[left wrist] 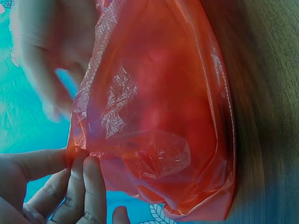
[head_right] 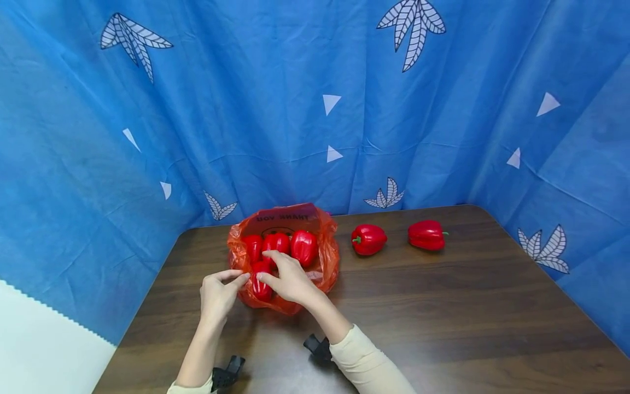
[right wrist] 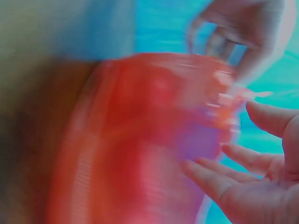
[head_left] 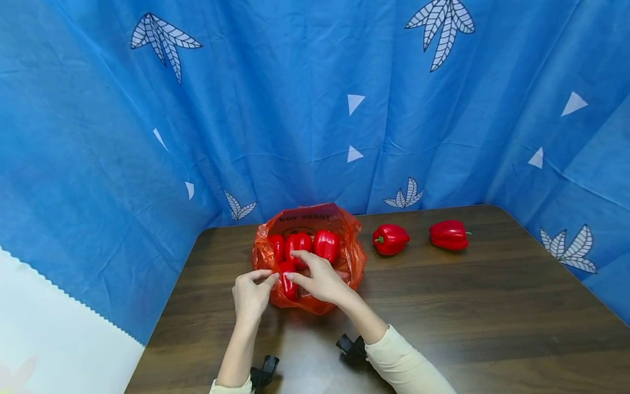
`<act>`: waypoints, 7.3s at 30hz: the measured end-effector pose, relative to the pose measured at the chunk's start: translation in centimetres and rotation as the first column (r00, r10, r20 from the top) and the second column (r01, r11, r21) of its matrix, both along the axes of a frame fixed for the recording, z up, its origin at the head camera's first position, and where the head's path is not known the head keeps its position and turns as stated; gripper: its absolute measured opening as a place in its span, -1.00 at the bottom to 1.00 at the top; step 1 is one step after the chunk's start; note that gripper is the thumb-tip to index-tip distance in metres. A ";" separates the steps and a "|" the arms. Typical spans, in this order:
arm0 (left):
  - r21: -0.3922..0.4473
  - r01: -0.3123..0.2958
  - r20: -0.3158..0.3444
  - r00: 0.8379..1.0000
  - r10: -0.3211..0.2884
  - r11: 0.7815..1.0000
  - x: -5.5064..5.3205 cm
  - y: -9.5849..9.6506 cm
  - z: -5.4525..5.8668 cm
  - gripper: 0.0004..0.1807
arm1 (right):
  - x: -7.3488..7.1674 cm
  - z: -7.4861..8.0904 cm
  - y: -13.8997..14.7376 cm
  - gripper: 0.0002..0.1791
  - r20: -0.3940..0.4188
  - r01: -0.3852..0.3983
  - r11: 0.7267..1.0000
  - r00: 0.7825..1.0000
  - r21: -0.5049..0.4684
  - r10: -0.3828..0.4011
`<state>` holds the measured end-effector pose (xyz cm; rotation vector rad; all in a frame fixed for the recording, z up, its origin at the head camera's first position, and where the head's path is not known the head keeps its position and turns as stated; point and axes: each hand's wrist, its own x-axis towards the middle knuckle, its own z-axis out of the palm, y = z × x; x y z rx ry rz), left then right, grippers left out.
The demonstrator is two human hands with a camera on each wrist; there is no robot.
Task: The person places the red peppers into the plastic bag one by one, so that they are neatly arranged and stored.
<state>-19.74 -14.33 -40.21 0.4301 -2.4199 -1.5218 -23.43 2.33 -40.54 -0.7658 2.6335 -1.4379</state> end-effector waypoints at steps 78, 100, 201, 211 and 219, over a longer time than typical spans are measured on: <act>0.029 0.001 0.003 1.000 -0.001 1.000 -0.2 0.0 -0.4 -0.83 | -9.2 -5.2 27.2 -0.12 0.326 0.900 0.428 0.430 -0.082 -0.842; 0.039 0.008 0.012 1.000 -0.008 0.999 -0.1 0.0 -0.3 -0.82 | -7.7 -4.4 27.5 -0.10 0.341 0.871 0.477 0.486 -0.117 -0.804; 0.019 0.018 0.039 0.999 -0.019 1.000 -0.2 0.2 -0.3 -0.82 | 2.3 1.9 3.3 -0.28 -0.146 0.132 0.985 0.983 0.111 -0.115; 0.026 0.017 0.035 0.999 -0.018 1.000 -0.1 0.1 -0.2 -0.81 | -3.4 3.8 11.9 -0.41 -0.279 0.262 0.943 0.908 -0.204 -0.313; 0.027 0.021 0.030 0.999 -0.021 0.999 -0.1 0.2 -0.2 -0.82 | -8.3 0.5 18.0 -0.24 -0.168 0.308 0.951 0.938 -0.003 -0.304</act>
